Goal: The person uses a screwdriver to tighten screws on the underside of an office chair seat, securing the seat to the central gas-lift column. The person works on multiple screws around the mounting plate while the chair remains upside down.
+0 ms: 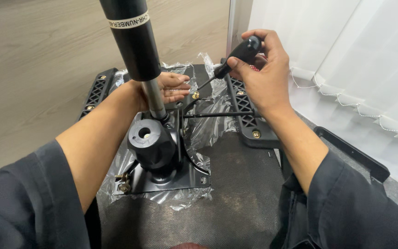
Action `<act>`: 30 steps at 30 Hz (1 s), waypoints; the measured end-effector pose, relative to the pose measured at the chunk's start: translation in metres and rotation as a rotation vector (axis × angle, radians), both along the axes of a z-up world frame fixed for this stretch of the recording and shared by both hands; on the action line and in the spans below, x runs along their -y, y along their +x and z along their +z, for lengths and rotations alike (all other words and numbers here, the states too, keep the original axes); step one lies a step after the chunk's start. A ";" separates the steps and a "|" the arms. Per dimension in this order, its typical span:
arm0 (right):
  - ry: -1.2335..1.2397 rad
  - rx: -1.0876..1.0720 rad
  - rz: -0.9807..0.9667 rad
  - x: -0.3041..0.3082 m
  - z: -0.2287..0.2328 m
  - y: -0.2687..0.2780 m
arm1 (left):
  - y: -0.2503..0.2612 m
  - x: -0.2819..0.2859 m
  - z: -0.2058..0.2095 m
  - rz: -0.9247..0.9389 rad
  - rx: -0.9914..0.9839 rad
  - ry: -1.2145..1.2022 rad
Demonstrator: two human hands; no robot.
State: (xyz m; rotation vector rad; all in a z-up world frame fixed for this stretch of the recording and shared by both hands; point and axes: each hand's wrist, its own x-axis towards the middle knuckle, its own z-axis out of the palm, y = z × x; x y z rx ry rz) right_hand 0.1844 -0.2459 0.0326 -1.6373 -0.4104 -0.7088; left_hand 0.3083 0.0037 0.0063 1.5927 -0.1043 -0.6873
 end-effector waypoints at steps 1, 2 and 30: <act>-0.014 -0.006 -0.010 0.000 0.000 0.002 | 0.003 0.003 -0.002 -0.001 0.030 0.081; -0.012 -0.007 0.002 0.001 -0.001 0.004 | 0.006 0.006 -0.004 -0.019 0.066 0.095; -0.197 -0.074 0.364 0.038 0.018 0.076 | 0.047 0.023 -0.050 -0.323 0.289 0.185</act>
